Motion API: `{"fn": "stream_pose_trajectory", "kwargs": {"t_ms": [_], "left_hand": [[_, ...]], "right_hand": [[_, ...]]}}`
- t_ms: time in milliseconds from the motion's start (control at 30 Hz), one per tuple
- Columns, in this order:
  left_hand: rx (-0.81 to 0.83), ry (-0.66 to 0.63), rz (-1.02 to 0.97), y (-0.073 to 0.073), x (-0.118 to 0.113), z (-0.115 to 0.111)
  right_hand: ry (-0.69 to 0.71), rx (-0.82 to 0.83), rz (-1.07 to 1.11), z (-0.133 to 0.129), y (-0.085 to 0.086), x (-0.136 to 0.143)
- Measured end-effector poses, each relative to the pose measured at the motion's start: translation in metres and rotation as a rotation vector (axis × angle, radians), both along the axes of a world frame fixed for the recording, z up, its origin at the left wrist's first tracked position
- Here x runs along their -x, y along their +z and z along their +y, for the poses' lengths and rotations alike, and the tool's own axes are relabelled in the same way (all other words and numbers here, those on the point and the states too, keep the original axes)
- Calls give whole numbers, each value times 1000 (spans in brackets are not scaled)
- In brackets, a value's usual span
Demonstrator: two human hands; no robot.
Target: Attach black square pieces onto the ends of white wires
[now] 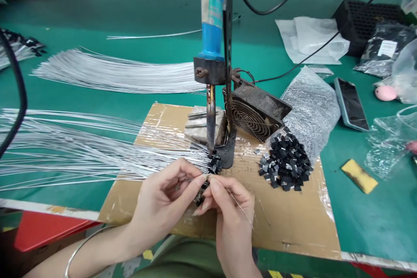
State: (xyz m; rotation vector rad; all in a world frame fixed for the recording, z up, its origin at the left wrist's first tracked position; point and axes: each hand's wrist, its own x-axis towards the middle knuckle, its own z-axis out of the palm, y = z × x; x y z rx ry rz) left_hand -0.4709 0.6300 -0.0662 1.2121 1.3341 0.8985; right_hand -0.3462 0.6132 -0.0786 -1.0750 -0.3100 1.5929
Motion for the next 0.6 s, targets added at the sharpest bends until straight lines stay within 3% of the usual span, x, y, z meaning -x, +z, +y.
{"fn": "stream_pose_trajectory", "kwargs": {"t_ms": [100,167,233,300,333,400,500,600], "left_hand": [[0,-2,31,2,2,3],[-13,1,79,4,4,5],[-19,4,115,4,6,7],[-11,2,121,5,8,9],[-4,-1,118,6,9,9],[5,-6,117,7,10,9],[-6,-15,119,10,11,9],[-10,-24,114,11,12,9]], "right_hand": [[63,-6,-106,-1,-3,-7],[113,-41,-341,0,-4,-22],[101,-146,-754,8,-4,-44],[28,-352,-1269,21,-4,-69],[46,-466,-1496,29,-3,-80],[230,-634,-1776,46,-3,-99],[397,-719,-1918,65,-7,-114],[411,-716,-1909,71,-13,-116]]}}
